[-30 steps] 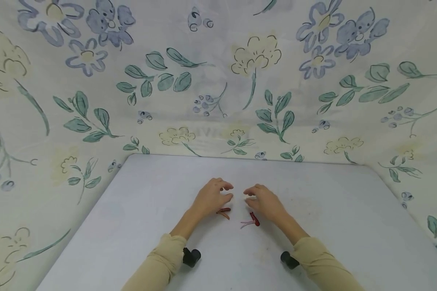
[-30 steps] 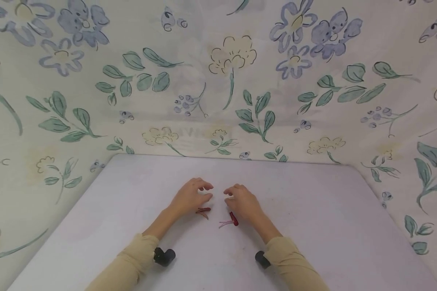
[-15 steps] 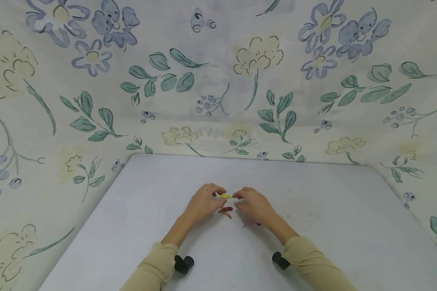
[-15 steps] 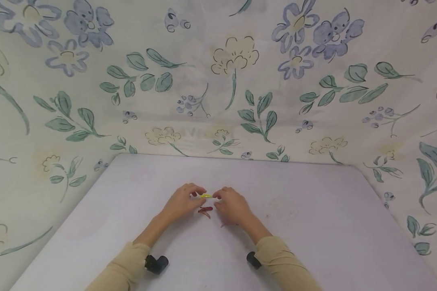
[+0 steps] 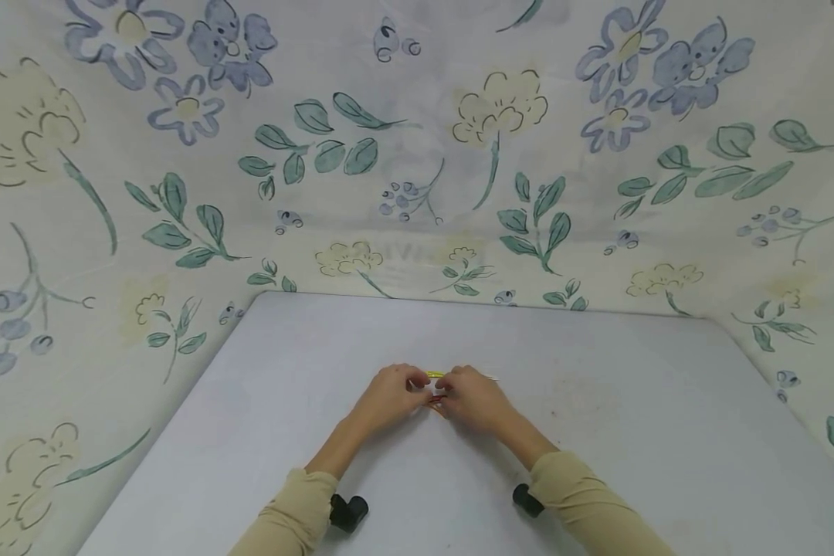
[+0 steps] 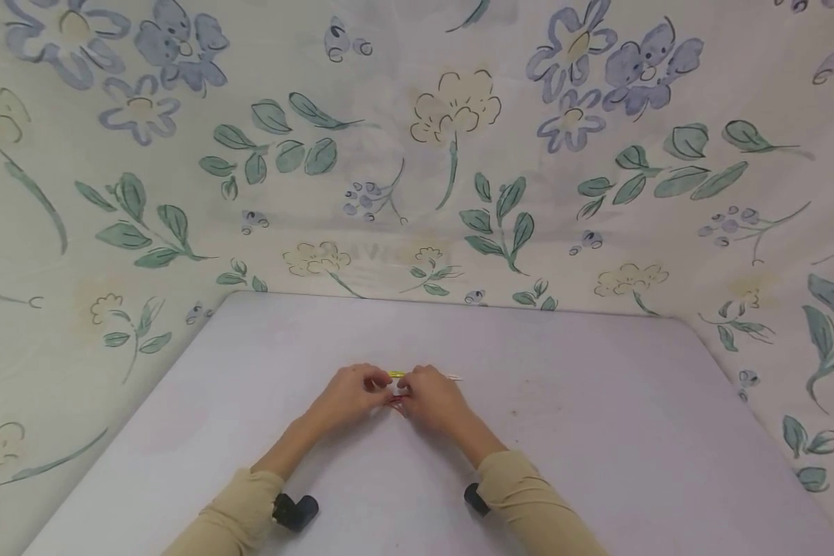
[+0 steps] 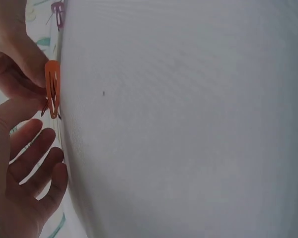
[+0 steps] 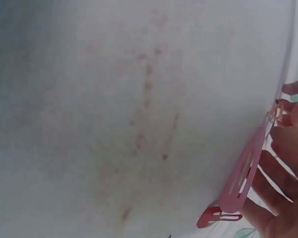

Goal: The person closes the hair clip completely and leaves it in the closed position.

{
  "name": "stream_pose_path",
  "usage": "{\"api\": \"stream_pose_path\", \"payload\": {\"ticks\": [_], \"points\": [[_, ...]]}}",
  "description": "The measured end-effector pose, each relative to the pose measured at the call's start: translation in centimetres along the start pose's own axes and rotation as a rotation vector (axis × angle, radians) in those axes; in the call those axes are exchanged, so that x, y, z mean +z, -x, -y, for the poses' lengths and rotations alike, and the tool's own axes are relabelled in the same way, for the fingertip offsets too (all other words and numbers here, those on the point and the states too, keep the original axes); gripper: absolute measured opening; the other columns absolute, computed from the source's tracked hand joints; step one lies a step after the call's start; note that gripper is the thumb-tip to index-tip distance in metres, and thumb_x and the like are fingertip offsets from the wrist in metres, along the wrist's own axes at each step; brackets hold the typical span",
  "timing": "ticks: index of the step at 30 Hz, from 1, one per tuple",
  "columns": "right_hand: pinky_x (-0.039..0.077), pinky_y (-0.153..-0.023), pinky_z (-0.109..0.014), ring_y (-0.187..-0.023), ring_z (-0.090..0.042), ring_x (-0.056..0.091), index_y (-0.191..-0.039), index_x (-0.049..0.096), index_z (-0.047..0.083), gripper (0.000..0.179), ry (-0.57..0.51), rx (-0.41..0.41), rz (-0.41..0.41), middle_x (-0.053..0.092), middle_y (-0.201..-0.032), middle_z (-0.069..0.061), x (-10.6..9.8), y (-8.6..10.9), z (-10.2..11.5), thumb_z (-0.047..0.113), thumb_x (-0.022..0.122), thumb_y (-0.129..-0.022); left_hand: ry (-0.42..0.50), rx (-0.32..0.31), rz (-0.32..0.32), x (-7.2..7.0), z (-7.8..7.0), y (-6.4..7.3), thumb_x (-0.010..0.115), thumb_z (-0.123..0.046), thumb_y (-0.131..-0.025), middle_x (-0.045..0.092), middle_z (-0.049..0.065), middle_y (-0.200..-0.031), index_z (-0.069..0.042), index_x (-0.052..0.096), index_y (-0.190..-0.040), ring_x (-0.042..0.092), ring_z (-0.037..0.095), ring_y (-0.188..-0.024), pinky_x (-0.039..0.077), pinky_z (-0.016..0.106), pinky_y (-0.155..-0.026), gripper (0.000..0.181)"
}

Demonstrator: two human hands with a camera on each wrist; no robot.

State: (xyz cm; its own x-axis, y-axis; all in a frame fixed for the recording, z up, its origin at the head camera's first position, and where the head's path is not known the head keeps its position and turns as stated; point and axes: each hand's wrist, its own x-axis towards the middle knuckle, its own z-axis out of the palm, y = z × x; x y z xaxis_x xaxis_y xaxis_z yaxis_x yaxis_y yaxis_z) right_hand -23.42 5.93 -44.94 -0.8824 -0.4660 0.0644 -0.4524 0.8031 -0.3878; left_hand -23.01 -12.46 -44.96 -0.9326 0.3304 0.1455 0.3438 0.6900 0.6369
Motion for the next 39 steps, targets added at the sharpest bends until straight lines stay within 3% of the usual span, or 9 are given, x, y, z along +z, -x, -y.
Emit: {"api": "stream_pose_path", "payload": {"ticks": [10, 22, 39], "points": [[0.048, -0.072, -0.029, -0.086, -0.014, 0.053, -0.095, 0.077, 0.014, 0.010, 0.082, -0.022, -0.003, 0.062, -0.090, 0.003, 0.50, -0.08, 0.27, 0.017, 0.074, -0.086, -0.089, 0.037, 0.012, 0.75, 0.00, -0.04, 0.075, -0.021, -0.083, 0.068, 0.001, -0.089, -0.007, 0.074, -0.097, 0.056, 0.019, -0.089, 0.047, 0.036, -0.079, 0.020], [0.051, -0.079, -0.034, -0.091, -0.017, 0.057, -0.095, 0.076, 0.012, 0.009, 0.071, -0.012, -0.009, 0.063, -0.092, 0.002, 0.20, 0.28, 0.60, 0.014, 0.073, -0.086, -0.099, 0.092, 0.028, 0.54, -0.26, 0.29, 0.076, -0.016, -0.081, 0.066, -0.002, -0.082, -0.008, 0.073, -0.090, 0.055, 0.016, -0.084, 0.045, 0.033, -0.075, 0.012], [0.052, -0.080, -0.034, -0.088, -0.016, 0.060, -0.095, 0.074, 0.010, 0.011, 0.034, -0.007, -0.028, 0.065, -0.088, 0.003, 0.12, 0.18, 0.58, 0.016, 0.074, -0.086, -0.058, 0.049, 0.018, 0.43, -0.15, 0.42, 0.072, -0.018, -0.087, 0.064, -0.005, -0.080, -0.010, 0.074, -0.094, 0.052, 0.012, -0.080, 0.043, 0.030, -0.071, 0.011]]}}
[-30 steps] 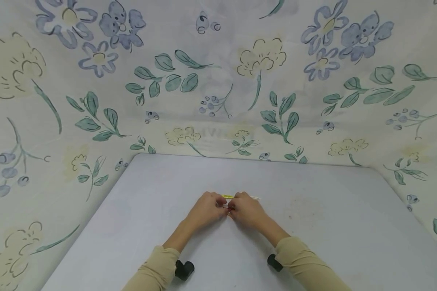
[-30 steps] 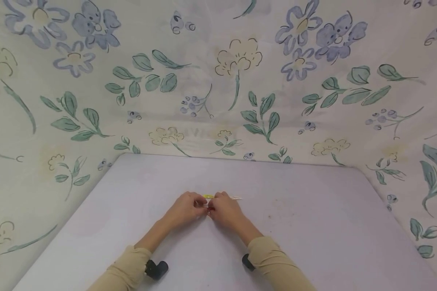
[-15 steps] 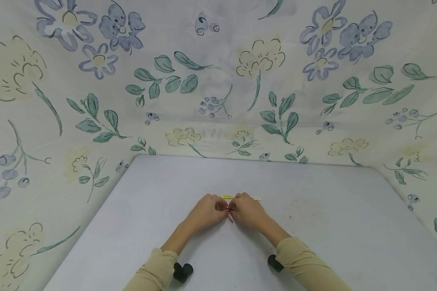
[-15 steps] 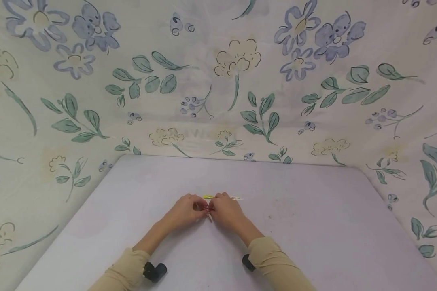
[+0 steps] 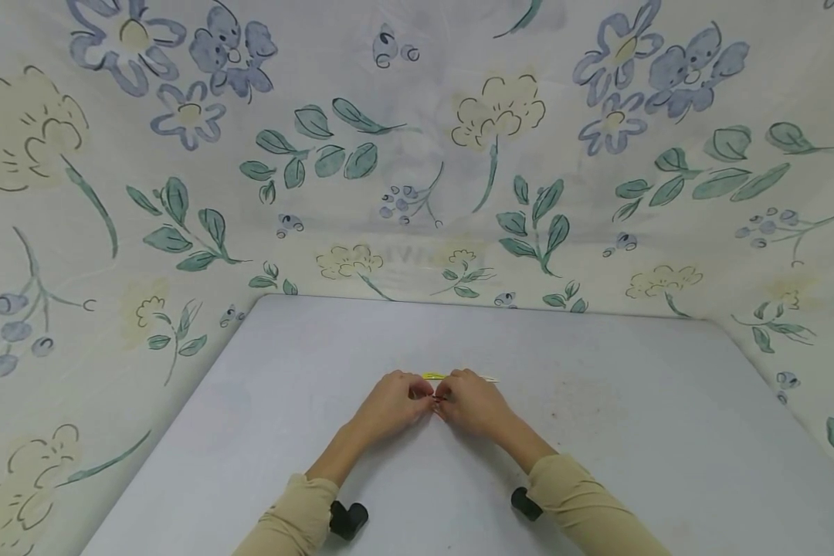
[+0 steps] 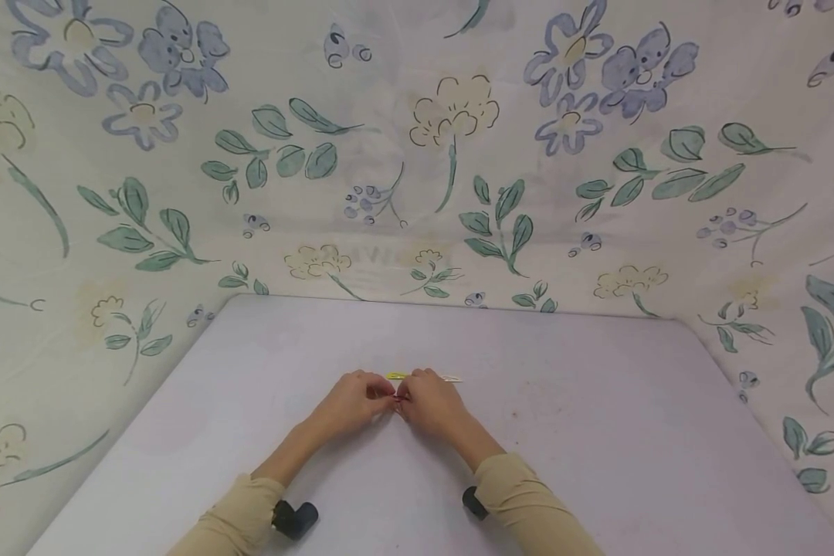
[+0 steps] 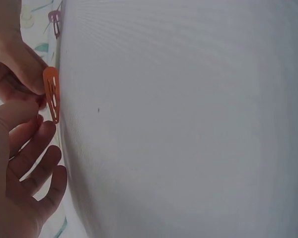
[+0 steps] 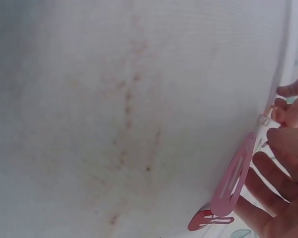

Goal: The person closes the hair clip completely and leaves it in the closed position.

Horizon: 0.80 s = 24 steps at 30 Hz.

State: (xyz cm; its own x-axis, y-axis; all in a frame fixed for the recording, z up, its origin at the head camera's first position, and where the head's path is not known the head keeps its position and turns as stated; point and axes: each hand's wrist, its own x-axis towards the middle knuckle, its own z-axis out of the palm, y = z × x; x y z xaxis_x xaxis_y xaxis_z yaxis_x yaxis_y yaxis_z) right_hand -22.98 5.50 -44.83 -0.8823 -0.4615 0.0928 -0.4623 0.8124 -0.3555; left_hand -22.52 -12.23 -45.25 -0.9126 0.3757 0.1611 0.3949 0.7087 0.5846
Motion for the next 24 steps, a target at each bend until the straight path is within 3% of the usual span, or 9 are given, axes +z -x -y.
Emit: {"api": "stream_pose_path", "payload": {"ticks": [15, 24], "points": [[0.053, -0.081, -0.037, -0.088, -0.015, 0.061, -0.099, 0.069, 0.012, 0.012, -0.079, 0.099, 0.015, 0.066, -0.095, 0.001, -0.70, -0.03, 0.21, 0.015, 0.074, -0.088, 0.052, -0.007, -0.031, -0.14, -0.18, -0.11, 0.072, -0.014, -0.088, 0.065, -0.007, -0.079, -0.011, 0.075, -0.094, 0.053, 0.010, -0.078, 0.043, 0.030, -0.072, 0.007], [0.054, -0.080, -0.035, -0.088, -0.015, 0.062, -0.100, 0.066, 0.012, 0.014, -0.094, 0.070, -0.041, 0.066, -0.094, 0.001, -0.64, 0.24, 0.01, 0.013, 0.073, -0.089, 0.090, -0.009, -0.062, -0.29, -0.58, -0.10, 0.071, -0.010, -0.087, 0.065, -0.005, -0.082, -0.010, 0.074, -0.093, 0.054, 0.011, -0.080, 0.044, 0.029, -0.072, 0.006]]}}
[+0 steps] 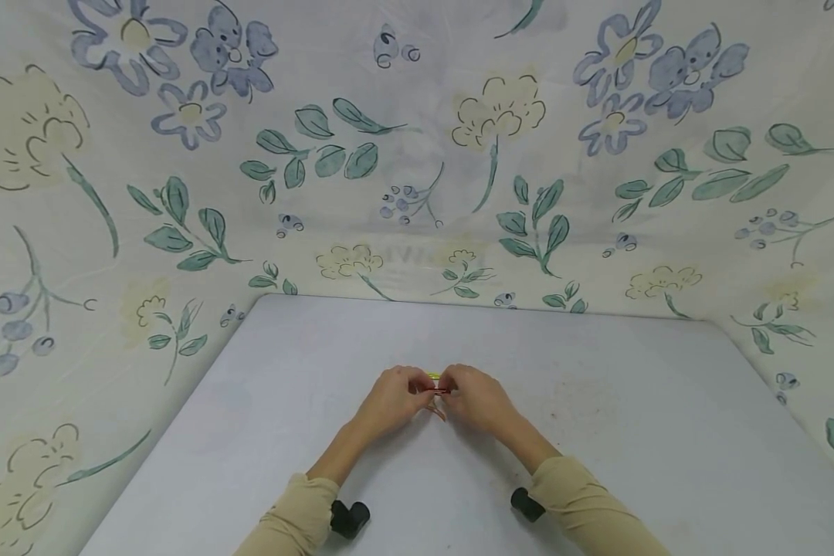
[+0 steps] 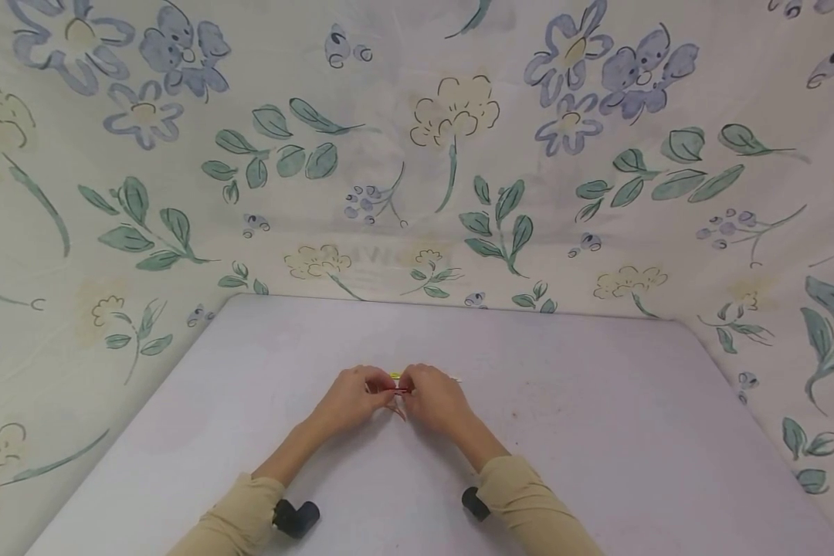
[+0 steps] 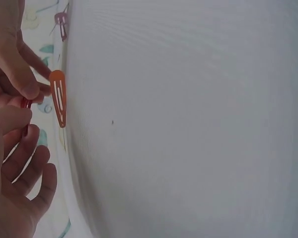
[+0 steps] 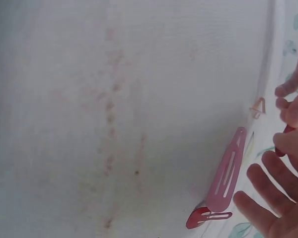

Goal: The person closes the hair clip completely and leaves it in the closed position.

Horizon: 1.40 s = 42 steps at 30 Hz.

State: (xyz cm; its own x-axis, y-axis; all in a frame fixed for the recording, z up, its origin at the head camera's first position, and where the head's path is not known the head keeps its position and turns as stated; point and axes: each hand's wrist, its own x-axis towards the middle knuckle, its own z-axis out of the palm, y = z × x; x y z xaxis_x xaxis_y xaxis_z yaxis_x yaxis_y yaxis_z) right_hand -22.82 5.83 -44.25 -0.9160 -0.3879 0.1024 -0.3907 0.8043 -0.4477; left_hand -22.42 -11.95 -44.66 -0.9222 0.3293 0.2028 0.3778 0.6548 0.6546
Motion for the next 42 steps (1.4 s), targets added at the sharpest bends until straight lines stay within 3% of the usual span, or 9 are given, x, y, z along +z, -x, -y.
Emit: {"api": "stream_pose_path", "payload": {"ticks": [6, 15, 20, 27, 34, 42], "points": [[0.054, -0.080, -0.035, -0.088, -0.016, 0.063, -0.098, 0.067, 0.013, 0.009, -0.048, -0.017, -0.057, 0.067, -0.093, 0.001, -0.1, 0.0, -0.1, 0.014, 0.071, -0.091, 0.011, 0.004, -0.097, 0.0, -0.3, 0.0, 0.072, -0.009, -0.085, 0.067, -0.003, -0.087, -0.012, 0.074, -0.090, 0.055, 0.014, -0.084, 0.046, 0.031, -0.075, 0.005], [0.053, -0.079, -0.038, -0.090, -0.021, 0.066, -0.095, 0.068, 0.013, 0.005, -0.142, -0.014, -0.178, 0.069, -0.091, 0.001, -0.8, 0.2, -0.2, 0.013, 0.070, -0.091, 0.032, 0.138, -0.279, 0.6, -0.2, -0.5, 0.076, -0.007, -0.082, 0.068, -0.001, -0.084, -0.010, 0.074, -0.089, 0.060, 0.018, -0.082, 0.050, 0.031, -0.074, 0.007], [0.054, -0.079, -0.038, -0.085, -0.019, 0.066, -0.093, 0.070, 0.012, 0.004, -0.176, -0.042, -0.288, 0.069, -0.087, 0.001, -0.9, 0.2, -0.4, 0.012, 0.071, -0.089, 0.070, 0.168, -0.359, 0.8, -0.6, -0.8, 0.076, -0.006, -0.081, 0.068, 0.001, -0.084, -0.008, 0.074, -0.089, 0.059, 0.020, -0.079, 0.050, 0.031, -0.072, 0.009], [0.057, -0.080, -0.041, -0.084, -0.017, 0.066, -0.094, 0.068, 0.009, 0.006, -0.291, -0.062, -0.424, 0.069, -0.088, -0.002, -0.5, 0.1, -0.6, 0.007, 0.071, -0.088, 0.182, 0.095, -0.427, 1.4, -1.4, -1.4, 0.074, -0.006, -0.082, 0.068, 0.003, -0.085, -0.007, 0.074, -0.092, 0.060, 0.019, -0.081, 0.054, 0.033, -0.072, 0.010], [0.058, -0.077, -0.041, -0.087, -0.021, 0.067, -0.095, 0.068, 0.007, 0.008, -0.391, -0.071, -0.529, 0.069, -0.091, -0.005, -0.3, 0.1, -0.4, 0.003, 0.070, -0.088, 0.338, 0.037, -0.500, 1.9, -2.1, -1.5, 0.075, -0.005, -0.082, 0.069, 0.006, -0.088, -0.004, 0.074, -0.094, 0.064, 0.029, -0.085, 0.054, 0.041, -0.075, 0.012], [0.059, -0.075, -0.036, -0.085, -0.019, 0.067, -0.094, 0.066, 0.006, 0.010, -0.445, -0.059, -0.591, 0.068, -0.090, -0.006, 0.0, 0.1, 0.1, 0.001, 0.071, -0.087, 0.373, -0.007, -0.546, 2.3, -2.5, -1.4, 0.075, -0.007, -0.082, 0.069, 0.003, -0.087, -0.005, 0.074, -0.092, 0.062, 0.024, -0.086, 0.053, 0.041, -0.076, 0.011]]}}
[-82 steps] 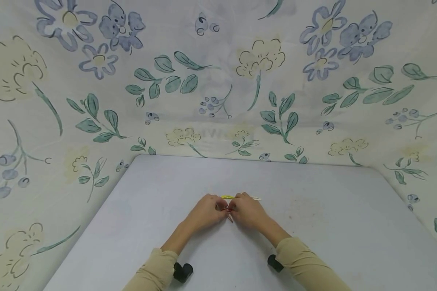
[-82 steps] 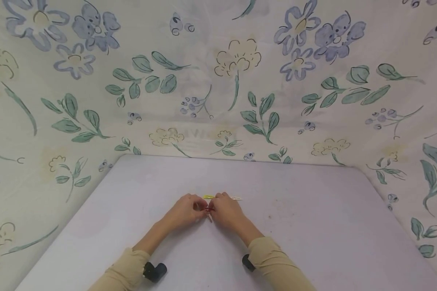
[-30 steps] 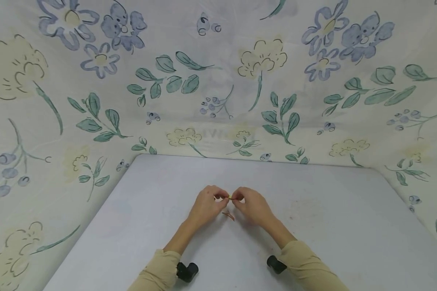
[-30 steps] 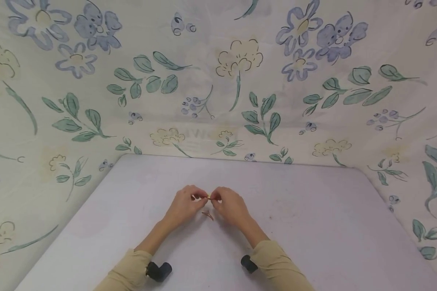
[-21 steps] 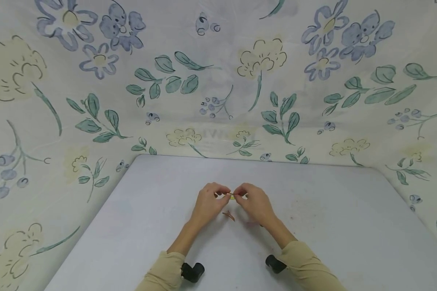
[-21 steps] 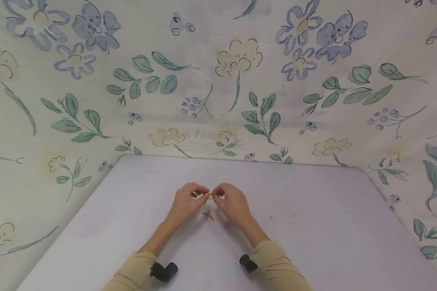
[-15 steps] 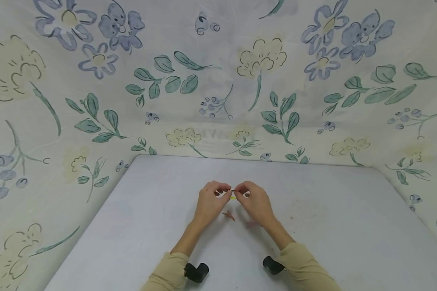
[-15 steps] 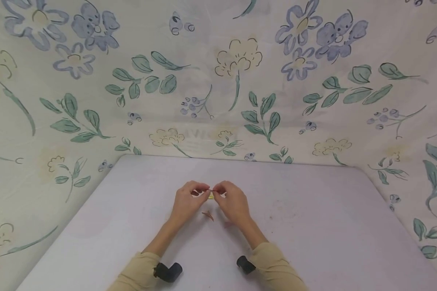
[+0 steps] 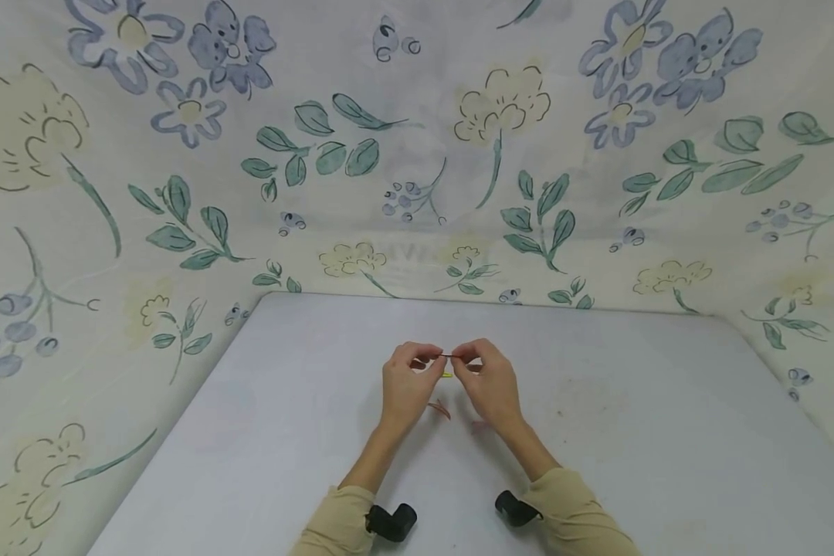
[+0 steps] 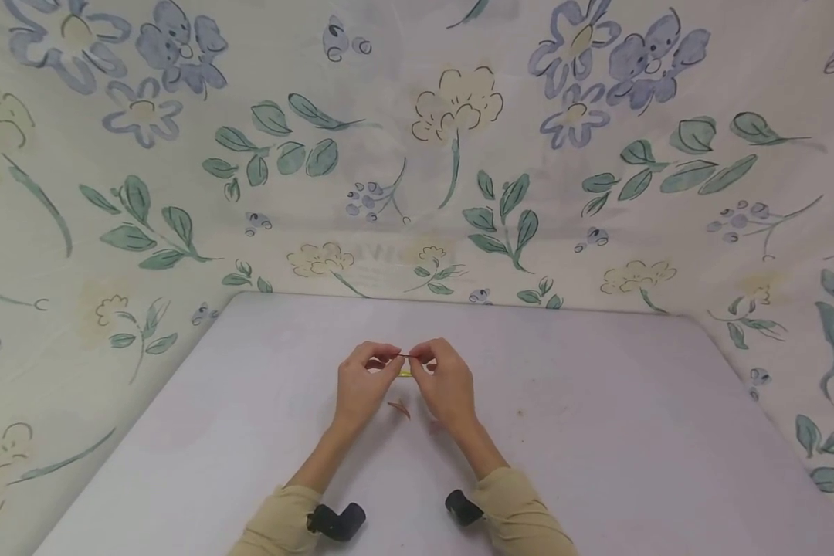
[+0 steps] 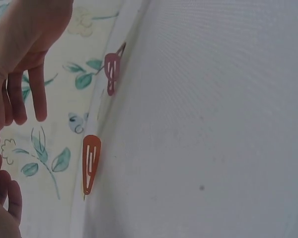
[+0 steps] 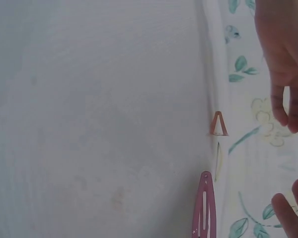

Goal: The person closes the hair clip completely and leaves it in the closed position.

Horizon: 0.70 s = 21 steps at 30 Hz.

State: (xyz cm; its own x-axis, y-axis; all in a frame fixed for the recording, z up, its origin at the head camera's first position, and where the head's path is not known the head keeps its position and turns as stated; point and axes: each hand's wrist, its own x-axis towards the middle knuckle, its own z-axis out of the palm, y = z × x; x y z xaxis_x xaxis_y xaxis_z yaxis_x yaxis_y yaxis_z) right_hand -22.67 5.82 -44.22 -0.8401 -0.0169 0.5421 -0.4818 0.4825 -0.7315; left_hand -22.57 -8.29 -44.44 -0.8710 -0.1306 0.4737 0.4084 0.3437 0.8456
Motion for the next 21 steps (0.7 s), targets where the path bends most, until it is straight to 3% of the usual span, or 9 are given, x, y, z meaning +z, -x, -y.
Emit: {"api": "stream_pose_path", "payload": {"ticks": [12, 21], "points": [[0.053, -0.061, -0.027, -0.071, -0.013, 0.062, -0.093, 0.068, 0.009, 0.010, 0.105, -0.049, -0.095, 0.067, -0.082, -0.001, 0.30, 0.15, 0.24, 0.006, 0.073, -0.085, -0.015, 0.011, -0.044, 0.25, -0.36, -0.07, 0.076, -0.008, -0.082, 0.069, 0.003, -0.085, -0.008, 0.075, -0.088, 0.061, 0.025, -0.083, 0.050, 0.032, -0.072, 0.007], [0.050, -0.059, -0.025, -0.070, -0.012, 0.059, -0.095, 0.067, 0.009, 0.011, 0.160, -0.028, -0.088, 0.065, -0.081, -0.001, 0.66, 0.23, 0.27, 0.006, 0.073, -0.086, -0.020, -0.006, -0.071, 0.27, -0.62, -0.01, 0.077, -0.006, -0.080, 0.069, 0.002, -0.082, -0.008, 0.076, -0.085, 0.060, 0.020, -0.080, 0.047, 0.024, -0.069, 0.006]]}}
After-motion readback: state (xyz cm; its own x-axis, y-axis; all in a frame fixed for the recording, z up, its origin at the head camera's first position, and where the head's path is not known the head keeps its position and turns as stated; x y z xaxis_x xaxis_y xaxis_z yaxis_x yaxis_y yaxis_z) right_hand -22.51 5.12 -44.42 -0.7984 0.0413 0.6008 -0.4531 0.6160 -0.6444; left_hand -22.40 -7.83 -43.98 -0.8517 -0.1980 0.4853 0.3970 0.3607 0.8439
